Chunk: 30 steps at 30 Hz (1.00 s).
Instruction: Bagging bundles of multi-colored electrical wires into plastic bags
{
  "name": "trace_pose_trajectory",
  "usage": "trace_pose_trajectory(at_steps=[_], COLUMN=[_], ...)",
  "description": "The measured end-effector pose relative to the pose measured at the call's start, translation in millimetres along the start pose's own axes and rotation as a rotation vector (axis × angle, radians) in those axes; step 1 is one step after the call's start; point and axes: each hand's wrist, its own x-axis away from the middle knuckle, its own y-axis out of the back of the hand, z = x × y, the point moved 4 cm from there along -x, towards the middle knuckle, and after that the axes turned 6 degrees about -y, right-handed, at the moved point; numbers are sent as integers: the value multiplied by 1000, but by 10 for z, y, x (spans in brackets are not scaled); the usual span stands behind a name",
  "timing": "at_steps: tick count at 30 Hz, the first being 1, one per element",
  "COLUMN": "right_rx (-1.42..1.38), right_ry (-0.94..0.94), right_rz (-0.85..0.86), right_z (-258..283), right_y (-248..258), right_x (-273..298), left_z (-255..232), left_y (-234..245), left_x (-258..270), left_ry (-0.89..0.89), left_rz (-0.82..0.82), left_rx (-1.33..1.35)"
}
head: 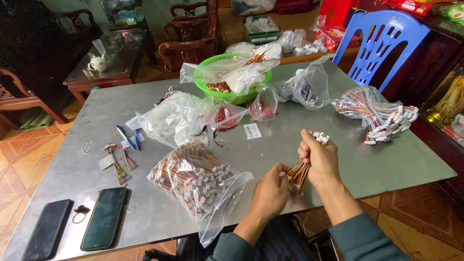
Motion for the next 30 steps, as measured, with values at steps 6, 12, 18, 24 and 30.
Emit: trace_pose_trajectory(at_steps=[6, 12, 18, 24, 30], right_rx=[-66, -142, -181, 1003, 1578], right_ry=[226, 269, 29, 985, 1192], right_rz=[211, 495, 498, 447, 1240], right_z=[214, 397, 436, 1334, 267], right_y=[-199, -395, -341, -301, -128], right_x=[227, 514, 627, 1472, 1662], left_z=[-158, 317, -67, 81, -92], left_y=[125, -287, -199, 13, 400], left_x=[30, -312, 189, 501, 855], left_ry=[-545, -356, -220, 37, -220], left_rz=[-252, 269, 389, 419, 510], left_rx=[-128, 574, 874, 805, 36])
